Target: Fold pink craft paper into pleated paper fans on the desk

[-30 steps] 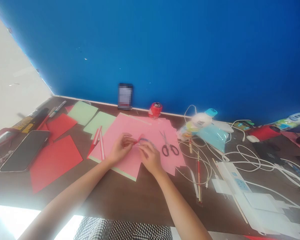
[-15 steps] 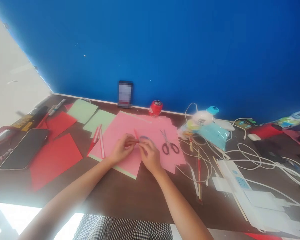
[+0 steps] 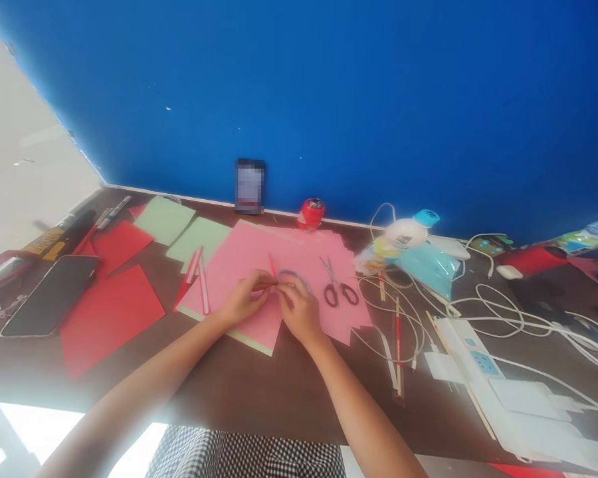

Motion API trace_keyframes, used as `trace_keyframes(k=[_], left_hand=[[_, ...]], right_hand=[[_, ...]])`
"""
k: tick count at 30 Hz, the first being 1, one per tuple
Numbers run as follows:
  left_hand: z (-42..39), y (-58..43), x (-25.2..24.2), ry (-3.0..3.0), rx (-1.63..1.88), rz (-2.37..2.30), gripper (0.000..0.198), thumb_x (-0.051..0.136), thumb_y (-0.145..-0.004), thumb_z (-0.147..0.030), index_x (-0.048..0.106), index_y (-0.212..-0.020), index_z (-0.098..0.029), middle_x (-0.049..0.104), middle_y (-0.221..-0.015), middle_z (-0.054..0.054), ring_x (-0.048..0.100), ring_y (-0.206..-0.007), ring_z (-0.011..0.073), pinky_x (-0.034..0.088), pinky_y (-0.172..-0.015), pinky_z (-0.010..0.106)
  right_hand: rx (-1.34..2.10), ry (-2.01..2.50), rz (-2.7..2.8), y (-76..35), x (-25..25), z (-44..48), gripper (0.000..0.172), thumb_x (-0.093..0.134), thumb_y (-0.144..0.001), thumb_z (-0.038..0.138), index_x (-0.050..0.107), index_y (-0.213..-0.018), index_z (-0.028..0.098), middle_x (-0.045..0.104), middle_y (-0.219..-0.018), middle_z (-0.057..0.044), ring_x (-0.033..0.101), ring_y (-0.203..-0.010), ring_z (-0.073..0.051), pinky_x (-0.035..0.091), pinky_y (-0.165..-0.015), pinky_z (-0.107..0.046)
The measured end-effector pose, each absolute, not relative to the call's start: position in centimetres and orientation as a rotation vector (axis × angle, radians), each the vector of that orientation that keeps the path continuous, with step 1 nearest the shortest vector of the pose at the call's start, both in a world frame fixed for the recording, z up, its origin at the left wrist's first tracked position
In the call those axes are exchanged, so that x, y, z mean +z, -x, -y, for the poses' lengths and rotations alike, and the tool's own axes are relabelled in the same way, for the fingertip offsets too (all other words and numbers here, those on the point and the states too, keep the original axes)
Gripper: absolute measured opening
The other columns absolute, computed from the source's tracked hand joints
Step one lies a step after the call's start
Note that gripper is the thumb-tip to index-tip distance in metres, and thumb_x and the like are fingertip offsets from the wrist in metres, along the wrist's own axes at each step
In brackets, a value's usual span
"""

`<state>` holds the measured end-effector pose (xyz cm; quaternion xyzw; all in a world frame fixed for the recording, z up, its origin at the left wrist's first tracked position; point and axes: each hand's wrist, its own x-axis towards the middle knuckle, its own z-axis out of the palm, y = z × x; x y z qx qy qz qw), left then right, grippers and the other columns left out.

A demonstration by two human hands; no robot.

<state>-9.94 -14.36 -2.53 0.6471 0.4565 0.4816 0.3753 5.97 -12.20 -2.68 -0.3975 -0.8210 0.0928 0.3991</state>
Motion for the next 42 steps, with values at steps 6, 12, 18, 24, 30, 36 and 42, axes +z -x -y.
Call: trace_keyframes(k=[6,12,18,24,30,36,42], left_hand=[[14.4,10.0,-2.7,-1.761,1.196,-1.208,0.018,0.048,-0.084,-0.022,0.049,-0.102,-0.02,0.063,-0.103,0.005,0.061,-0.1,0.0165,0.05,-0.091,0.034],[14.6,10.0,-2.7,-1.871,1.149,-1.305,0.019,0.044,-0.085,-0.021,0.047,-0.104,-0.022,0.063,-0.105,0.005,0.061,-0.098,0.0164,0.049,-0.088,0.033],[14.6,9.8,-3.1,-1.911,1.08,-1.417,0.022,0.044,-0.085,-0.022,0.047,-0.107,-0.023,0.062,-0.108,0.004,0.061,-0.099,0.017,0.049,-0.085,0.032],[14.7,9.5,-3.2,-1.97,1.121,-1.483,0.022,0.044,-0.085,-0.021,0.049,-0.106,-0.024,0.063,-0.106,0.003,0.062,-0.095,0.0154,0.05,-0.081,0.027],[14.8,9.3,-3.4,-2.049,1.228,-1.5,0.02,0.044,-0.086,-0.023,0.053,-0.104,-0.024,0.064,-0.102,0.003,0.063,-0.092,0.0155,0.05,-0.079,0.027],[14.8,9.3,-2.5,-1.946,1.314,-1.599,0.017,0.044,-0.083,-0.018,0.056,-0.095,-0.022,0.066,-0.101,0.004,0.063,-0.093,0.0164,0.052,-0.079,0.028],[14.4,9.7,-1.8,-1.747,1.37,-1.557,0.016,0.045,-0.082,-0.016,0.05,-0.096,-0.021,0.065,-0.098,0.004,0.064,-0.092,0.0159,0.054,-0.081,0.032]], right_hand=[[0.225,1.029,2.081,-5.9,-2.7,12.3,0.018,0.046,-0.085,0.019,0.063,-0.089,0.022,0.062,-0.091,-0.005,0.061,-0.082,-0.016,0.05,-0.066,-0.027],[0.224,1.035,2.064,-5.7,-2.9,12.4,0.019,0.048,-0.084,0.018,0.065,-0.089,0.022,0.062,-0.091,-0.005,0.061,-0.077,-0.016,0.05,-0.064,-0.027],[0.214,1.057,2.071,-5.6,-3.1,12.4,0.018,0.049,-0.084,0.018,0.066,-0.088,0.022,0.062,-0.087,-0.004,0.06,-0.073,-0.014,0.048,-0.061,-0.026],[0.209,1.043,2.02,-5.3,-3.0,12.5,0.018,0.05,-0.085,0.02,0.068,-0.085,0.022,0.065,-0.085,-0.004,0.062,-0.071,-0.014,0.049,-0.06,-0.025],[0.193,1.058,1.949,-4.8,-2.7,13.0,0.019,0.049,-0.085,0.021,0.067,-0.089,0.023,0.064,-0.09,-0.006,0.063,-0.077,-0.016,0.052,-0.066,-0.028],[0.306,1.094,1.823,-5.1,-2.8,12.8,0.019,0.051,-0.084,0.022,0.065,-0.096,0.021,0.062,-0.093,-0.008,0.061,-0.088,-0.019,0.054,-0.068,-0.03],[0.394,1.082,1.79,-6.0,-2.9,12.0,0.015,0.052,-0.083,0.024,0.065,-0.089,0.022,0.062,-0.088,-0.007,0.061,-0.087,-0.018,0.053,-0.059,-0.027]])
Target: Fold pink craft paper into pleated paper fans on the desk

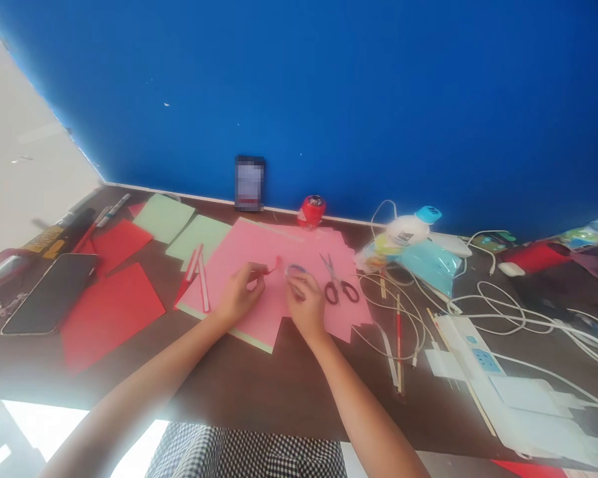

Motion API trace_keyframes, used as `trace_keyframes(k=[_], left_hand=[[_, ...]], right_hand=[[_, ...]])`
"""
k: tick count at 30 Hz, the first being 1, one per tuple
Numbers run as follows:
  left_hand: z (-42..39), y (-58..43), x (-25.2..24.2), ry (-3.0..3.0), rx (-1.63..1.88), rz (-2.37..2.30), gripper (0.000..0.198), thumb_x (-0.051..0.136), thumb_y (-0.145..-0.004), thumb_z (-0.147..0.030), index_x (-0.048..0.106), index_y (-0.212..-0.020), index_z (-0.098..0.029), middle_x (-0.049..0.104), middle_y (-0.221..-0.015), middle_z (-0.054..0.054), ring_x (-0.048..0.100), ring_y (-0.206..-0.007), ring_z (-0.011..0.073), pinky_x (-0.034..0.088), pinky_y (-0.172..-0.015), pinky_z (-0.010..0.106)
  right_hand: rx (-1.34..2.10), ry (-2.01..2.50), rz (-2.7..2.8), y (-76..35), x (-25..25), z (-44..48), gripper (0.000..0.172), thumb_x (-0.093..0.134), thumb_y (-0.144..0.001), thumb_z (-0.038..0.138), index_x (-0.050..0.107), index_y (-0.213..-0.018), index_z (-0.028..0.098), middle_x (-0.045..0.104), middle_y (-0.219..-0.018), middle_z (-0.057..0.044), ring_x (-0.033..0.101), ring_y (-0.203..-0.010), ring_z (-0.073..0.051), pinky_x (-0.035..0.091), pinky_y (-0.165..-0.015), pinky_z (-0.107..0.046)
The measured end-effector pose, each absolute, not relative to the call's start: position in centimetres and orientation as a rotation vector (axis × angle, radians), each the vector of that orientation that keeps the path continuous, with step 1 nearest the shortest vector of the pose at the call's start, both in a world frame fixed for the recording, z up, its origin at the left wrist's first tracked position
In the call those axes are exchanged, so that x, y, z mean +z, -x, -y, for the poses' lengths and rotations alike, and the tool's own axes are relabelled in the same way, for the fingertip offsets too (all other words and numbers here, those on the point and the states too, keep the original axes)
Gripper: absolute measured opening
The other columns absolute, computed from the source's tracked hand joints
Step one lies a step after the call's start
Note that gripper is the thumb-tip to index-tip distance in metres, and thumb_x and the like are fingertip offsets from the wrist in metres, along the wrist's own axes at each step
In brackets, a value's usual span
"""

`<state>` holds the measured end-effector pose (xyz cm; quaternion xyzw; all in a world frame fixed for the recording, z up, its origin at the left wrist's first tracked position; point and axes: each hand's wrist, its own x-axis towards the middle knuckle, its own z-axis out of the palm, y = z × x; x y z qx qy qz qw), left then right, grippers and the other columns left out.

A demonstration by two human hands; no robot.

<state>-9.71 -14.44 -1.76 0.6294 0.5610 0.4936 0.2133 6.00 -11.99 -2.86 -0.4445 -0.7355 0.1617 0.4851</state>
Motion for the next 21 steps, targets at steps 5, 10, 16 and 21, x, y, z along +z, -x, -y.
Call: trace_keyframes(k=[5,10,16,21], left_hand=[[14.3,9.6,-2.5,-1.777,1.364,-1.443,0.02,0.045,-0.082,-0.014,0.047,-0.101,-0.021,0.064,-0.099,0.004,0.063,-0.094,0.0148,0.053,-0.084,0.031],[14.5,9.4,-3.0,-1.941,1.295,-1.387,0.022,0.044,-0.083,-0.015,0.047,-0.104,-0.021,0.063,-0.102,0.005,0.063,-0.096,0.0155,0.053,-0.085,0.031],[14.7,9.3,-2.9,-2.013,1.272,-1.378,0.023,0.043,-0.084,-0.014,0.047,-0.105,-0.02,0.063,-0.101,0.004,0.062,-0.097,0.0147,0.052,-0.085,0.029],[14.7,9.3,-2.9,-2.045,1.258,-1.392,0.023,0.043,-0.084,-0.014,0.047,-0.106,-0.02,0.063,-0.101,0.004,0.062,-0.097,0.0145,0.052,-0.084,0.029]], right_hand=[[0.261,1.015,1.95,-5.5,-2.3,12.4,0.015,0.05,-0.083,0.018,0.065,-0.085,0.022,0.064,-0.086,-0.004,0.062,-0.081,-0.016,0.051,-0.067,-0.028],[0.231,1.014,1.979,-5.3,-2.4,12.6,0.014,0.051,-0.083,0.017,0.064,-0.085,0.021,0.065,-0.089,-0.004,0.063,-0.084,-0.016,0.051,-0.071,-0.028],[0.223,1.031,1.974,-5.3,-2.5,12.6,0.014,0.05,-0.083,0.017,0.063,-0.086,0.022,0.065,-0.089,-0.004,0.063,-0.083,-0.016,0.051,-0.069,-0.028],[0.236,1.035,1.974,-5.3,-2.7,12.6,0.015,0.05,-0.083,0.018,0.064,-0.087,0.022,0.065,-0.09,-0.004,0.063,-0.083,-0.016,0.051,-0.068,-0.028]])
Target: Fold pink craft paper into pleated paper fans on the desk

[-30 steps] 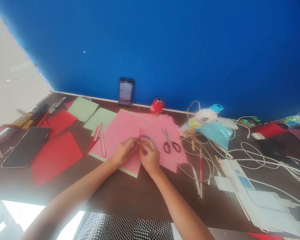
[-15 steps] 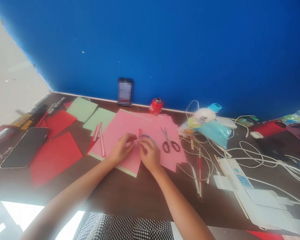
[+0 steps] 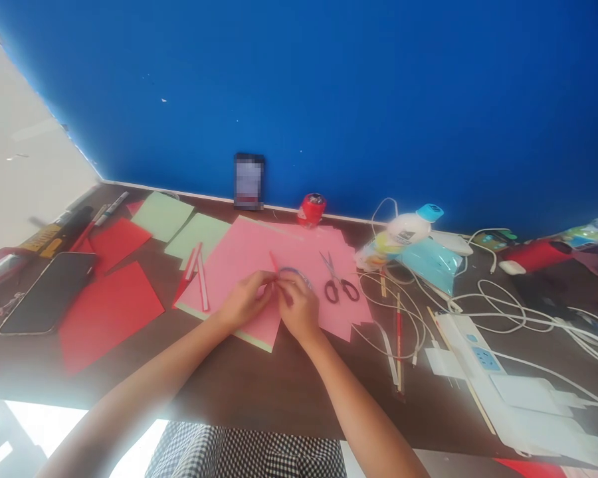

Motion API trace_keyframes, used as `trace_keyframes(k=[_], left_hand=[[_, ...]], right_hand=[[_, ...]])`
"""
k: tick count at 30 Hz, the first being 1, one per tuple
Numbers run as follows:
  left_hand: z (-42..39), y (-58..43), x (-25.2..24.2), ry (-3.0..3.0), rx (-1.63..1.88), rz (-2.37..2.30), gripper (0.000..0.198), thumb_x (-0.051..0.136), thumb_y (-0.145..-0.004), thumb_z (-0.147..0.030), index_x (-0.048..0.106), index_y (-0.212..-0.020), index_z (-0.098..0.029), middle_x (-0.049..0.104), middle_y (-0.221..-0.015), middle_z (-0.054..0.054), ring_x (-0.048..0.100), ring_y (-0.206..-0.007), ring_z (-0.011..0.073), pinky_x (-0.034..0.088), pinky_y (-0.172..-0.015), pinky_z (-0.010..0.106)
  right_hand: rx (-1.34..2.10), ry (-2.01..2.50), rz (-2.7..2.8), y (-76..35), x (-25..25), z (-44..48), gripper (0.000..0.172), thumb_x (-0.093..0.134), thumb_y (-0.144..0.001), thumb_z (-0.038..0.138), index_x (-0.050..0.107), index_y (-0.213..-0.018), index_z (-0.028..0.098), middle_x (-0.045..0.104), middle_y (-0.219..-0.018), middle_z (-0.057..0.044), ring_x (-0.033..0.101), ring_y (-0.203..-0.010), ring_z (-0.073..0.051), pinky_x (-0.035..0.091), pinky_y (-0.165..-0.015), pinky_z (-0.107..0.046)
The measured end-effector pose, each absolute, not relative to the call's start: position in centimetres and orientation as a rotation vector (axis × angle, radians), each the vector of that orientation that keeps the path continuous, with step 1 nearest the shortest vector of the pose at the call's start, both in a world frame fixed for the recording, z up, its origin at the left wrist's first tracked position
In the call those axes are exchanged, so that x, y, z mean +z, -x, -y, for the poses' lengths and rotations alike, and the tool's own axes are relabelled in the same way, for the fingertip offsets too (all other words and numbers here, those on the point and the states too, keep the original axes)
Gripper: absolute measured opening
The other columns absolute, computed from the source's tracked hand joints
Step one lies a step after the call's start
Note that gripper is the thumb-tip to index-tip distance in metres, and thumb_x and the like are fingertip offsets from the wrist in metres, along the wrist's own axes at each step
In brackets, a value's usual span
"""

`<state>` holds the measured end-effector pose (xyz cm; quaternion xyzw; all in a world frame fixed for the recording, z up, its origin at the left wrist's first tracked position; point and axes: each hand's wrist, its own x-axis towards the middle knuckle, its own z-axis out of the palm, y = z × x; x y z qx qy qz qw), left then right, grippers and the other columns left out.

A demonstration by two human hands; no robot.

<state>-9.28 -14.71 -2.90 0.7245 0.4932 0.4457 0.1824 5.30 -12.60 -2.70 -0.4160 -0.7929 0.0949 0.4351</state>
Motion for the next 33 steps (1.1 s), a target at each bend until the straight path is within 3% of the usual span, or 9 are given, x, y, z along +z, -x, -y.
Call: trace_keyframes(k=[12,19,22,28,33], left_hand=[[14.6,9.5,-4.1,-2.244,1.143,-1.512,0.026,0.042,-0.087,-0.018,0.044,-0.112,-0.022,0.061,-0.107,0.005,0.063,-0.093,0.0148,0.053,-0.074,0.025],[14.7,9.4,-3.5,-2.442,1.123,-1.541,0.023,0.038,-0.088,-0.019,0.045,-0.11,-0.021,0.062,-0.107,0.007,0.064,-0.09,0.0156,0.053,-0.061,0.022],[14.8,9.6,-2.9,-2.54,1.169,-1.469,0.02,0.036,-0.089,-0.016,0.049,-0.103,-0.019,0.062,-0.111,0.011,0.063,-0.093,0.0167,0.053,-0.063,0.023],[14.8,9.8,-2.7,-2.476,1.252,-1.322,0.02,0.037,-0.088,-0.016,0.056,-0.08,-0.02,0.064,-0.109,0.011,0.067,-0.078,0.0169,0.054,-0.064,0.026],[14.8,10.0,-2.8,-2.375,1.301,-1.444,0.019,0.039,-0.086,-0.014,0.056,-0.079,-0.02,0.062,-0.112,0.009,0.063,-0.092,0.0163,0.054,-0.071,0.027]], right_hand=[[0.258,1.064,1.969,-5.0,-2.8,12.7,0.017,0.049,-0.082,0.016,0.065,-0.085,0.021,0.065,-0.087,-0.004,0.062,-0.084,-0.017,0.052,-0.069,-0.029],[0.363,1.05,1.879,-4.7,-2.8,13.0,0.022,0.046,-0.081,0.013,0.064,-0.092,0.021,0.061,-0.099,-0.007,0.06,-0.093,-0.018,0.052,-0.078,-0.033],[0.47,1.057,1.813,-4.4,-2.6,13.3,0.023,0.046,-0.082,0.015,0.064,-0.094,0.022,0.06,-0.101,-0.008,0.059,-0.097,-0.019,0.053,-0.076,-0.033],[0.642,1.066,1.653,-4.1,-2.5,13.6,0.02,0.05,-0.083,0.02,0.064,-0.097,0.02,0.057,-0.105,-0.012,0.057,-0.101,-0.022,0.056,-0.064,-0.029],[0.457,1.142,1.696,-4.8,-2.6,12.9,0.039,0.056,-0.078,0.019,0.053,-0.117,0.022,0.053,-0.109,-0.013,0.057,-0.095,-0.021,0.054,-0.061,-0.03]])
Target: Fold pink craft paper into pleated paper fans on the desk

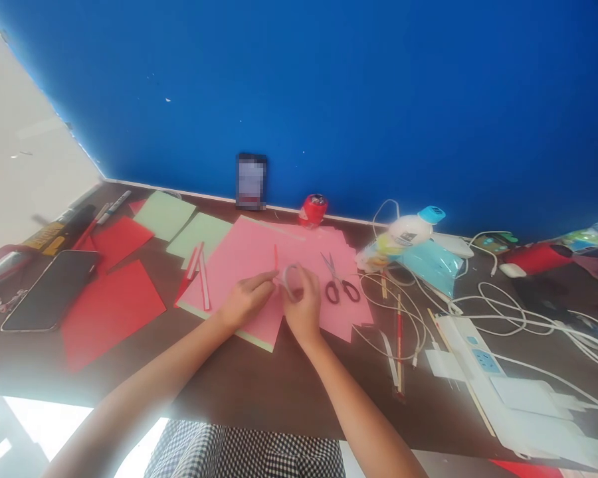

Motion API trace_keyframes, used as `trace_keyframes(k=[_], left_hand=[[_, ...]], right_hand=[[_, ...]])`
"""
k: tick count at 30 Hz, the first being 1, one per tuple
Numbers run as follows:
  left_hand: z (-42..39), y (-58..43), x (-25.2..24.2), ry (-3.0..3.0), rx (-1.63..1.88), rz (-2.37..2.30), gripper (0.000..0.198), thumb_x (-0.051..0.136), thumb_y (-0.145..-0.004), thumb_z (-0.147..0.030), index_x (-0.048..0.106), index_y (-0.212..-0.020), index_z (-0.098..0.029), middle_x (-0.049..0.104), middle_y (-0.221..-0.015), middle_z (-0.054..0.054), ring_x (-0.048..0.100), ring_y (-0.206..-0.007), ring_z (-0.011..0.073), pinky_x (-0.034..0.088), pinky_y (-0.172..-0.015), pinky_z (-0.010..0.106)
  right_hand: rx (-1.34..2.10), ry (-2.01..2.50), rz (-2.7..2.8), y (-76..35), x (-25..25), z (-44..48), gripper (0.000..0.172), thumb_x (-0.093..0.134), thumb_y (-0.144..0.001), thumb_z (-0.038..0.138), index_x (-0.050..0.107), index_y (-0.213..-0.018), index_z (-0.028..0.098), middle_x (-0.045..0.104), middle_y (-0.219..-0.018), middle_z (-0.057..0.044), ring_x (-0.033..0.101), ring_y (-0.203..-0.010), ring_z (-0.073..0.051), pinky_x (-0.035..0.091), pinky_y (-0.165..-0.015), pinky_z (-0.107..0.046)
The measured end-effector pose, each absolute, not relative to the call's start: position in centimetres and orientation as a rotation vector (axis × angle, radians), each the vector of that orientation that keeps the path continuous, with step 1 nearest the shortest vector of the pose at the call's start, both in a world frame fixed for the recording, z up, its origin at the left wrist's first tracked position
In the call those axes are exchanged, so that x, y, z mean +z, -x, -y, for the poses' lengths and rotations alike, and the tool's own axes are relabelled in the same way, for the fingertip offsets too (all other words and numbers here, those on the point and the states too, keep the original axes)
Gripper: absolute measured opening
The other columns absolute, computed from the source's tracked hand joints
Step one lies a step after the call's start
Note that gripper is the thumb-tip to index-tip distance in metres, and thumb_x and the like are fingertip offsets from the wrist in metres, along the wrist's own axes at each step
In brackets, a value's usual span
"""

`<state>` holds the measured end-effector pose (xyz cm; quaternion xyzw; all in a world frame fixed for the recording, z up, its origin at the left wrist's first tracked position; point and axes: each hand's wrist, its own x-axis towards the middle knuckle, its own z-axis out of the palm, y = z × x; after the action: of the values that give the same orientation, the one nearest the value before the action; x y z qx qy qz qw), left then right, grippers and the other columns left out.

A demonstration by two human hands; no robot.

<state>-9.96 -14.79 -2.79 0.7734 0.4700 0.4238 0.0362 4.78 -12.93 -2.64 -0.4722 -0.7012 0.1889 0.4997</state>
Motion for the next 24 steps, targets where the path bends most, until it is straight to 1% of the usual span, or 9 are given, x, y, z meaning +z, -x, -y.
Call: trace_keyframes(k=[3,6,8,10,13,15,17,20,24], left_hand=[[14.6,9.9,-2.5,-2.166,1.429,-1.471,0.016,0.042,-0.083,-0.013,0.055,-0.077,-0.019,0.062,-0.108,0.007,0.062,-0.095,0.0152,0.053,-0.081,0.029],[14.3,9.7,-2.1,-1.879,1.557,-1.443,0.011,0.049,-0.077,-0.012,0.057,-0.077,-0.019,0.061,-0.1,0.007,0.062,-0.093,0.0164,0.053,-0.082,0.032],[14.1,9.6,-1.8,-1.658,1.577,-1.419,0.006,0.053,-0.075,-0.014,0.057,-0.078,-0.018,0.06,-0.099,0.007,0.064,-0.089,0.0174,0.054,-0.078,0.032],[13.9,9.7,-1.6,-1.446,1.564,-1.385,0.003,0.056,-0.074,-0.017,0.055,-0.076,-0.017,0.06,-0.101,0.008,0.065,-0.083,0.0172,0.055,-0.076,0.033],[13.9,9.9,-1.1,-1.185,1.533,-1.365,0.01,0.06,-0.073,-0.022,0.053,-0.073,-0.016,0.061,-0.103,0.009,0.067,-0.081,0.0188,0.054,-0.078,0.036],[13.8,10.1,-0.9,-1.079,1.512,-1.357,0.013,0.063,-0.072,-0.025,0.053,-0.073,-0.016,0.062,-0.106,0.01,0.066,-0.087,0.0212,0.052,-0.082,0.038],[13.7,10.3,-1.0,-1.02,1.495,-1.341,0.015,0.065,-0.071,-0.028,0.057,-0.078,-0.017,0.061,-0.112,0.01,0.063,-0.097,0.0231,0.048,-0.089,0.041],[13.5,10.4,-1.8,-0.995,1.439,-1.31,0.026,0.067,-0.071,-0.034,0.063,-0.09,-0.018,0.058,-0.12,0.011,0.055,-0.111,0.0253,0.043,-0.096,0.043],[13.5,10.2,-2.7,-1.067,1.337,-1.308,0.037,0.066,-0.072,-0.039,0.064,-0.104,-0.02,0.053,-0.127,0.01,0.049,-0.117,0.0268,0.041,-0.098,0.043]], right_hand=[[0.384,1.116,1.782,-5.1,-2.6,12.7,0.036,0.054,-0.079,0.017,0.052,-0.115,0.021,0.055,-0.105,-0.012,0.057,-0.095,-0.021,0.054,-0.066,-0.032],[0.278,1.04,1.892,-5.2,-2.5,12.7,0.029,0.05,-0.082,0.015,0.054,-0.11,0.02,0.057,-0.101,-0.011,0.056,-0.1,-0.021,0.053,-0.075,-0.034],[0.212,0.974,1.979,-5.4,-2.5,12.7,0.025,0.049,-0.083,0.014,0.056,-0.106,0.021,0.058,-0.099,-0.01,0.058,-0.094,-0.019,0.053,-0.073,-0.032],[0.154,0.926,2.052,-5.7,-2.5,12.7,0.024,0.047,-0.084,0.012,0.058,-0.103,0.021,0.057,-0.101,-0.01,0.06,-0.081,-0.016,0.053,-0.067,-0.029],[0.075,0.912,2.114,-6.3,-2.6,12.4,0.026,0.043,-0.085,0.01,0.06,-0.102,0.02,0.056,-0.104,-0.011,0.059,-0.069,-0.013,0.053,-0.06,-0.027],[0.055,0.906,2.131,-6.6,-2.8,12.3,0.028,0.042,-0.086,0.011,0.061,-0.104,0.021,0.057,-0.104,-0.011,0.06,-0.068,-0.013,0.053,-0.061,-0.028],[0.059,0.882,2.131,-6.8,-2.9,12.2,0.029,0.042,-0.087,0.011,0.061,-0.106,0.021,0.058,-0.101,-0.011,0.061,-0.07,-0.014,0.054,-0.064,-0.029],[0.066,0.847,2.119,-6.7,-2.9,12.2,0.032,0.04,-0.088,0.011,0.059,-0.111,0.022,0.06,-0.096,-0.01,0.062,-0.073,-0.015,0.054,-0.069,-0.03],[0.08,0.843,2.11,-6.7,-2.7,12.3,0.034,0.04,-0.088,0.012,0.057,-0.115,0.024,0.062,-0.093,-0.009,0.063,-0.078,-0.016,0.054,-0.072,-0.03]])
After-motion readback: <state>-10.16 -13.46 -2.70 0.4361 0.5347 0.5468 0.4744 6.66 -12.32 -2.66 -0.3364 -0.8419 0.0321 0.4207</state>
